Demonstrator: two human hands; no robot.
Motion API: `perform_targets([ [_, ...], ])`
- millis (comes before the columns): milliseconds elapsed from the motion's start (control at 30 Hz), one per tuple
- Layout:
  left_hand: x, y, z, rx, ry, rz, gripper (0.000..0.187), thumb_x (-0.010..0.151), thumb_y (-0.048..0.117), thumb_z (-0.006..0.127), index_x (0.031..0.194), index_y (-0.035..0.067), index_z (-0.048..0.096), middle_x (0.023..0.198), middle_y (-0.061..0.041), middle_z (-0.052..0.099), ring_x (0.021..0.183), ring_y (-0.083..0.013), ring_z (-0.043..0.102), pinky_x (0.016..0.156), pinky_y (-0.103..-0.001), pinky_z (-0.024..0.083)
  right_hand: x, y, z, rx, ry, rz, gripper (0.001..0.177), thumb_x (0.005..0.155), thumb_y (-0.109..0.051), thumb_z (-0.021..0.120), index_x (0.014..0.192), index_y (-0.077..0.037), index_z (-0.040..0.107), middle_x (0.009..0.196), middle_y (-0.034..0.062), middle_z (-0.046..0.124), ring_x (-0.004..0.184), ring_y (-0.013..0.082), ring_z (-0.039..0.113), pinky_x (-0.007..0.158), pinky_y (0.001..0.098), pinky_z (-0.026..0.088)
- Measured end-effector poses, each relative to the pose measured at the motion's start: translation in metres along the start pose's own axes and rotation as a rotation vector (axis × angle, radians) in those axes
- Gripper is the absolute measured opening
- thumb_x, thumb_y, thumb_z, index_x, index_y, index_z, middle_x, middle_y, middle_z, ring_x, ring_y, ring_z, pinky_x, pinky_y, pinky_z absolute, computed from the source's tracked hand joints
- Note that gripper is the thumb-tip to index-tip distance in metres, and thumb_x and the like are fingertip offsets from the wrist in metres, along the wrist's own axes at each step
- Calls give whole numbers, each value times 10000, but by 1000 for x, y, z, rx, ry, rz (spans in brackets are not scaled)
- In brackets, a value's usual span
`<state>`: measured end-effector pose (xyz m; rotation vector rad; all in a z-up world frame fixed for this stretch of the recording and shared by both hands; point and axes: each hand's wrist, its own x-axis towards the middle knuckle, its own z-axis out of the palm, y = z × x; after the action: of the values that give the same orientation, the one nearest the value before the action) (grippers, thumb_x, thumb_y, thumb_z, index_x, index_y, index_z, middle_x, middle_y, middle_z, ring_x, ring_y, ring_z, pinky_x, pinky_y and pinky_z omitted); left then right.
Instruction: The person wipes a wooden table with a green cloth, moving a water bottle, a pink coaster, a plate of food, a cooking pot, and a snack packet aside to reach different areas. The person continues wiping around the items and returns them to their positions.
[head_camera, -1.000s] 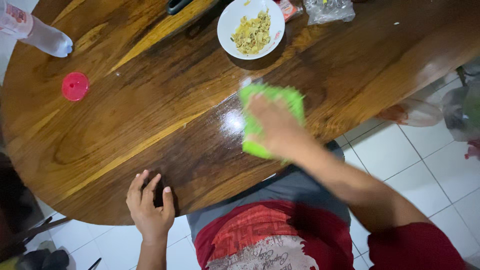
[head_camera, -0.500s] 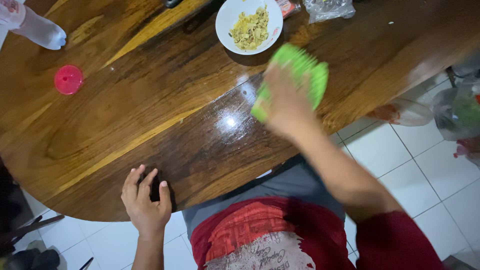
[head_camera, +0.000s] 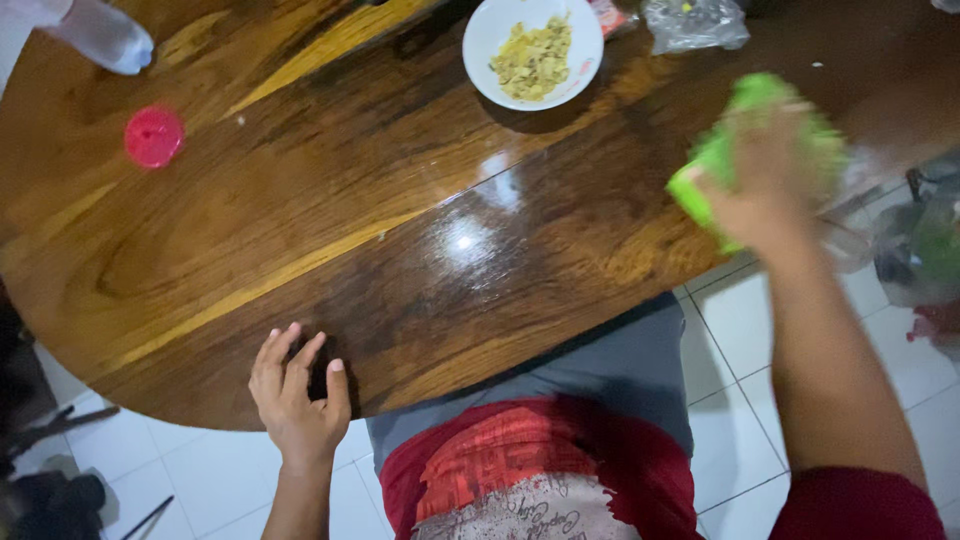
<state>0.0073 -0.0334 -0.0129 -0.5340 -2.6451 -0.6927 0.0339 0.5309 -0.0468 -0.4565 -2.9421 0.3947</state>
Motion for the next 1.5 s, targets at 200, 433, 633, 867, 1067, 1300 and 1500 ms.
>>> perform_targets([
  [200,1,1,-1,-29,34,-11,288,902,133,726,1186,82,734,1364,-135,631,1370,-378,550,1156,-468,414,17,-14,-1,-87,-149,274,917,986,-666,416,1688,-128,173,1749,230,33,1597,479,-7,1204,751,9],
  [433,5,0,-5,-59,16,-3,330,923,221,697,1216,71,721,1378,-150,618,1356,-382,547,1140,-488,403,-35,-201,24,-82,-217,-221,933,893,-641,519,1631,-130,263,1726,201,109,1580,436,84,1198,717,28],
  [633,1,-6,-4,-91,11,-24,402,985,315,597,1282,65,700,1423,-167,594,1402,-404,511,1169,-508,377,-76,-355,41,4,-494,-705,913,879,-640,549,1559,-95,276,1712,158,133,1516,394,102,1162,689,46],
  [867,-1,-11,-6,-115,28,-54,462,1033,384,537,1313,43,678,1446,-189,573,1410,-426,491,1176,-516,361,-94,-336,49,188,-466,-813,926,890,-611,582,1594,-91,277,1670,150,198,1548,309,164,1219,588,114],
  [1067,-2,-9,-6,-114,44,-40,454,1038,404,542,1277,52,698,1412,-166,601,1403,-405,511,1180,-506,376,-56,-153,44,-43,-161,-357,1061,801,-583,662,1616,-23,279,1678,239,260,1571,388,185,1244,633,114],
  [1300,1,-6,-5,-104,38,-31,458,1027,407,546,1261,48,708,1395,-162,611,1390,-396,517,1157,-507,377,25,5,16,53,-49,314,888,1069,-519,507,1674,39,173,1731,300,129,1608,444,89,1300,525,83],
  [1500,-1,-6,-3,-104,58,-38,471,1031,426,534,1273,58,701,1398,-153,614,1395,-393,513,1160,-511,380,28,-132,40,16,-143,-20,1016,979,-659,536,1641,33,199,1721,275,147,1608,419,76,1266,592,56],
])
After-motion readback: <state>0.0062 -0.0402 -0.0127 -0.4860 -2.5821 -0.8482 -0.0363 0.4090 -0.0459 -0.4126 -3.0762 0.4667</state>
